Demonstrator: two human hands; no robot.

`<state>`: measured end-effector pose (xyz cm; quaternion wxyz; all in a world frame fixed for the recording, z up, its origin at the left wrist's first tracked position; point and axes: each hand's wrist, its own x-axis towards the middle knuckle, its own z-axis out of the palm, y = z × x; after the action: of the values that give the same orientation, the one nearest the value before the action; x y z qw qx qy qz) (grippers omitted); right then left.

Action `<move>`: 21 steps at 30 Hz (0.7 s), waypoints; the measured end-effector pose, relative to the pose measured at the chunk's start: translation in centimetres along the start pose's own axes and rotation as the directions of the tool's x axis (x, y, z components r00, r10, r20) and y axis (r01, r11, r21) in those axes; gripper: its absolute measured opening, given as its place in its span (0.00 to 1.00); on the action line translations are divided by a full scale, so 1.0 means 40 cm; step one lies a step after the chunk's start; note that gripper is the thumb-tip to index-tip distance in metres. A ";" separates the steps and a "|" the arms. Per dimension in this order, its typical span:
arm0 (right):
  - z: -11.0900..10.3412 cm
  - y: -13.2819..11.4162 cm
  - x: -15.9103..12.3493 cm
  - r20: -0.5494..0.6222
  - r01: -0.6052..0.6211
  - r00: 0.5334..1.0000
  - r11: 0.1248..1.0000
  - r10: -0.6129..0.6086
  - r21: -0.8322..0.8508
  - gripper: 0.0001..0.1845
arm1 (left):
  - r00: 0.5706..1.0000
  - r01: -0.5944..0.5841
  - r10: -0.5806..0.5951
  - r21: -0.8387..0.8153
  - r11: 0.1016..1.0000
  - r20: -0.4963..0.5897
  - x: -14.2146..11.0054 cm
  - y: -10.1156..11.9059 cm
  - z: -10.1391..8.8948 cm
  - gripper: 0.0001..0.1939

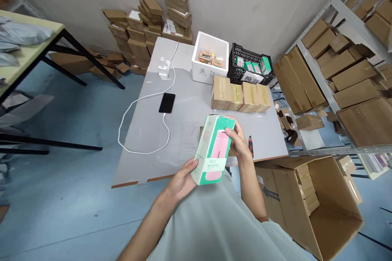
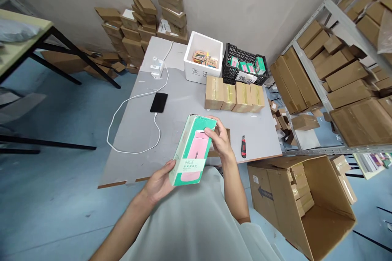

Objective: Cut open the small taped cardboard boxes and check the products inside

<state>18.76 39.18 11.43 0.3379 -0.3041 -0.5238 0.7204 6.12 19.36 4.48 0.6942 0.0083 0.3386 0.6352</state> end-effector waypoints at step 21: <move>-0.005 -0.001 0.017 -0.042 -0.012 0.999 0.991 0.006 -0.135 0.37 | 0.954 -0.173 0.222 0.235 0.956 -0.200 -0.013 0.054 0.017 0.39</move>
<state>18.53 39.86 11.34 0.3239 -0.3436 -0.5630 0.6783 4.59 19.61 6.20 0.5791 0.0457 0.4789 0.6582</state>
